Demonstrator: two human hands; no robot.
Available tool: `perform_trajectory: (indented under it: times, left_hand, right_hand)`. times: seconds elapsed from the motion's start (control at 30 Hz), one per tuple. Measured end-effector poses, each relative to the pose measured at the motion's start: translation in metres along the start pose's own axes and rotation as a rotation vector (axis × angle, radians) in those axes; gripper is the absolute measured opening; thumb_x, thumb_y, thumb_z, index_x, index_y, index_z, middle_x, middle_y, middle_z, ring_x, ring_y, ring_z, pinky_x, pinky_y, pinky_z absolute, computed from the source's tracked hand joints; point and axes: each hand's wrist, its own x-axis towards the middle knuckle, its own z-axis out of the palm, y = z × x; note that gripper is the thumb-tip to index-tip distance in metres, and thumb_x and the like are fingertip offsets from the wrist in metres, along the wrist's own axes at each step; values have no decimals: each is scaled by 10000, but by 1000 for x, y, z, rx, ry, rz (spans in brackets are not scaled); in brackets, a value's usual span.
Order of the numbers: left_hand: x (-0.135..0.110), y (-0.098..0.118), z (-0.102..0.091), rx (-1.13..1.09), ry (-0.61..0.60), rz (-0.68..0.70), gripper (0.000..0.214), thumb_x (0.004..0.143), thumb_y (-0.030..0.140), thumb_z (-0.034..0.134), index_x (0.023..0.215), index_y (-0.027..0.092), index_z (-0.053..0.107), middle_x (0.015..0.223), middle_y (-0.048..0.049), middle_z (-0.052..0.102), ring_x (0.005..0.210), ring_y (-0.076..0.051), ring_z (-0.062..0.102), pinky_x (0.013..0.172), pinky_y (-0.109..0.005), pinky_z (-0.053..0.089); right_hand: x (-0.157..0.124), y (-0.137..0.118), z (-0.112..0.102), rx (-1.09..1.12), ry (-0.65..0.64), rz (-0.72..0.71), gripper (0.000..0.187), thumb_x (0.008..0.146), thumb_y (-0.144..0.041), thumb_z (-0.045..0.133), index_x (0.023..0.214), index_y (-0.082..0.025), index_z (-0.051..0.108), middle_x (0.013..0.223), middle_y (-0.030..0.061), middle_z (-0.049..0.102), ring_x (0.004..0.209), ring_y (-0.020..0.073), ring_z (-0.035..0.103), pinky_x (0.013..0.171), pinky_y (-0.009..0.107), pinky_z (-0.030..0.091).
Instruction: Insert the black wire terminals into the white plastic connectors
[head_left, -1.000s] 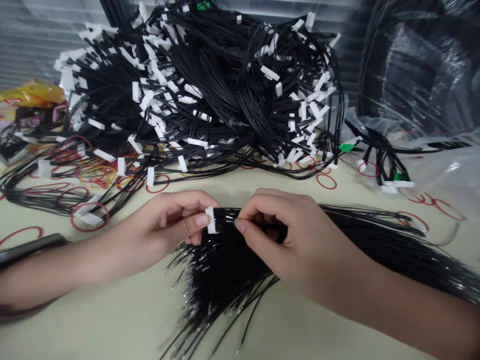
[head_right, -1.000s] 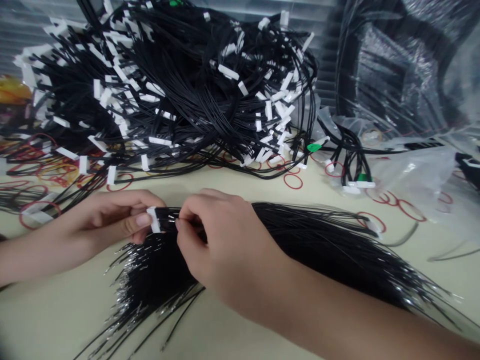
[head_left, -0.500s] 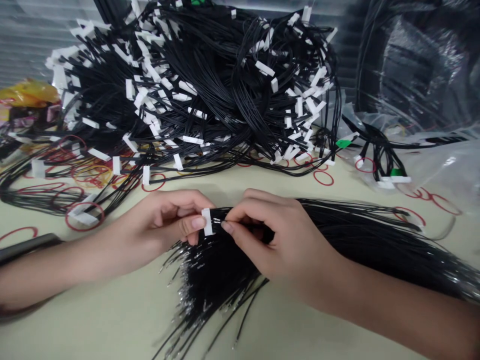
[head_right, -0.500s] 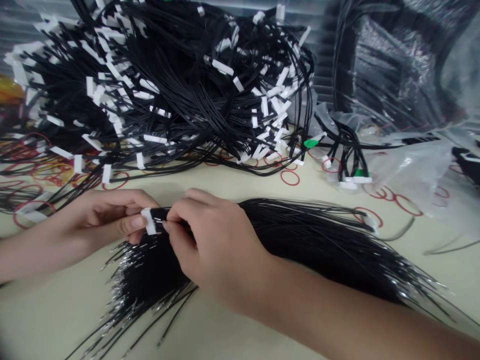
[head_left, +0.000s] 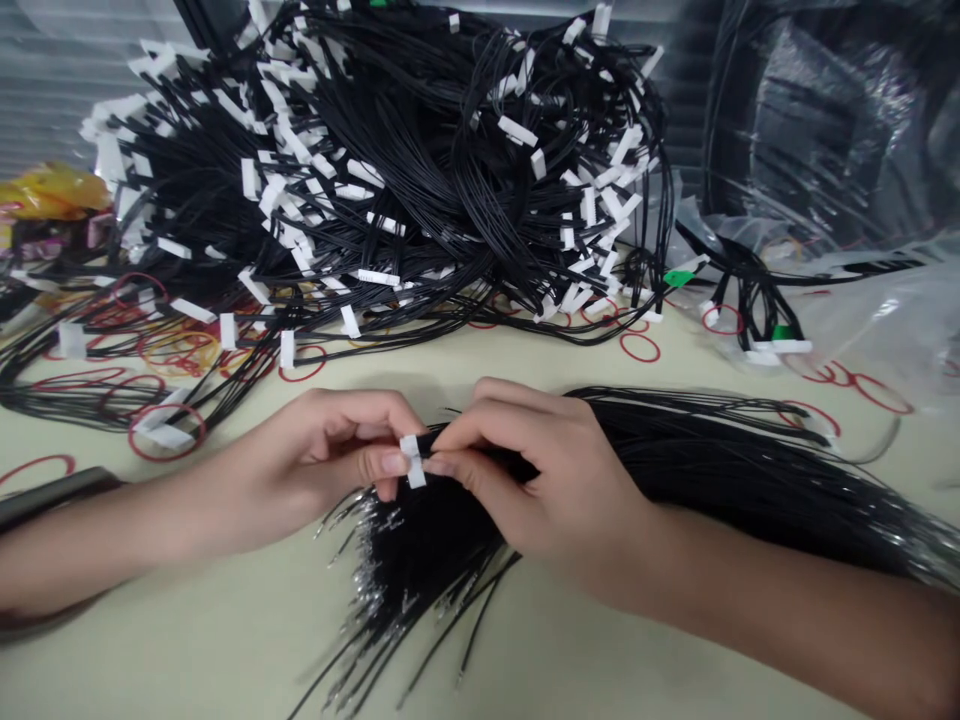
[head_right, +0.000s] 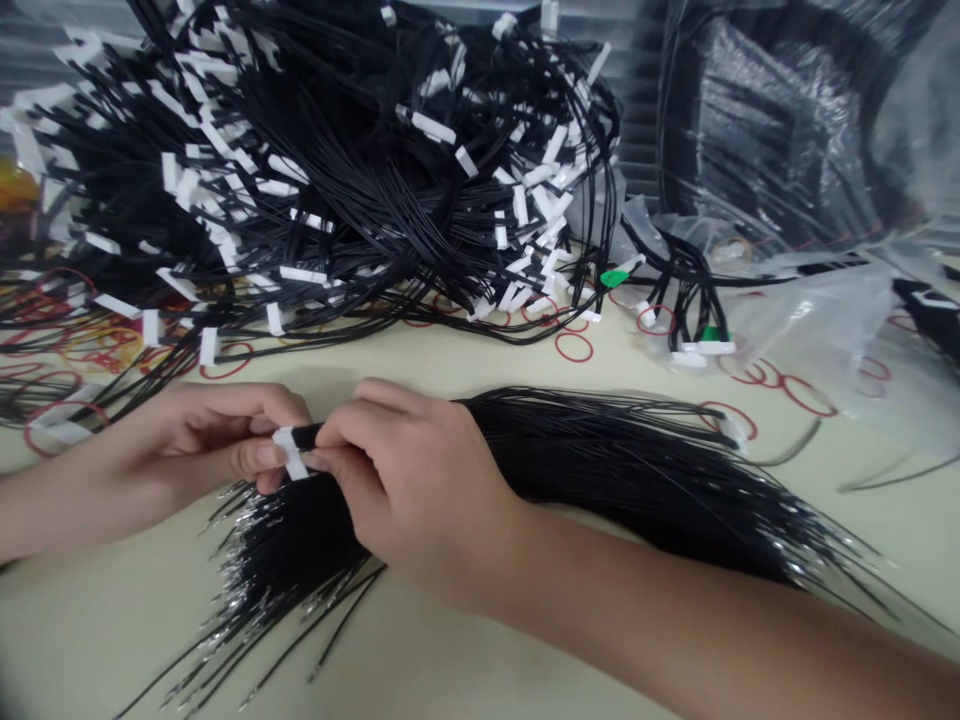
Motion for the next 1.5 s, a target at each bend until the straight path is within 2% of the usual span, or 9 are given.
perform_trajectory:
  times: [0.17,0.33,0.43,0.57,0.8,1.07,1.33,1.5]
  left_hand:
    - [-4,0,4,4,-63,24,182,928,200,527,809,189,664,660,30,609,625,-114,561,557,-171,448]
    - [-3,0,5,-1,27,9,167,922,258,537,856,168,662,671,24,591,610,-117,564,565,-191,448]
    - [-2,1,4,10,46,14,164,915,251,536,846,166,659,655,27,577,596,-114,559,549,-186,431]
    - [-1,1,2,29,39,-25,183,908,295,560,830,181,681,642,19,600,586,-125,559,521,-186,424]
    - [-3,0,1,28,34,-30,156,899,277,576,815,214,691,652,35,618,570,-106,553,518,-156,428]
    - [-2,2,0,52,-18,-80,196,921,346,575,849,193,674,657,10,606,580,-134,524,507,-203,398]
    - [-5,1,2,-17,-48,-76,167,930,308,584,816,204,646,647,22,580,572,-122,498,506,-196,394]
    - [-4,1,5,-51,-37,-55,129,904,232,600,790,208,656,645,30,605,603,-116,552,536,-174,429]
  right_hand:
    - [1,-6,2,-17,26,-94,191,923,-57,563,758,-94,653,689,-23,515,597,62,457,545,205,372]
    - [2,-3,-2,-59,84,-58,175,905,-57,582,758,-127,645,672,-36,520,599,62,459,546,199,365]
    - [2,-3,-3,-55,51,12,175,865,-30,594,719,-113,643,653,-39,517,577,50,444,524,195,340]
    - [2,-4,-2,-33,5,75,175,847,-13,601,699,-96,645,670,-31,536,582,42,456,518,192,332]
    - [-1,1,-3,78,18,109,155,873,-39,670,732,-105,678,683,-38,571,631,44,516,598,172,394]
    - [-2,1,-6,105,-20,79,188,882,-35,613,726,-138,629,685,-45,554,634,60,505,583,192,384]
    - [-4,2,-2,17,14,48,195,898,-32,601,744,-145,643,701,-34,562,633,67,515,583,193,399]
    - [-6,2,0,-19,23,11,181,891,-26,621,746,-129,656,702,-32,569,632,60,517,593,186,406]
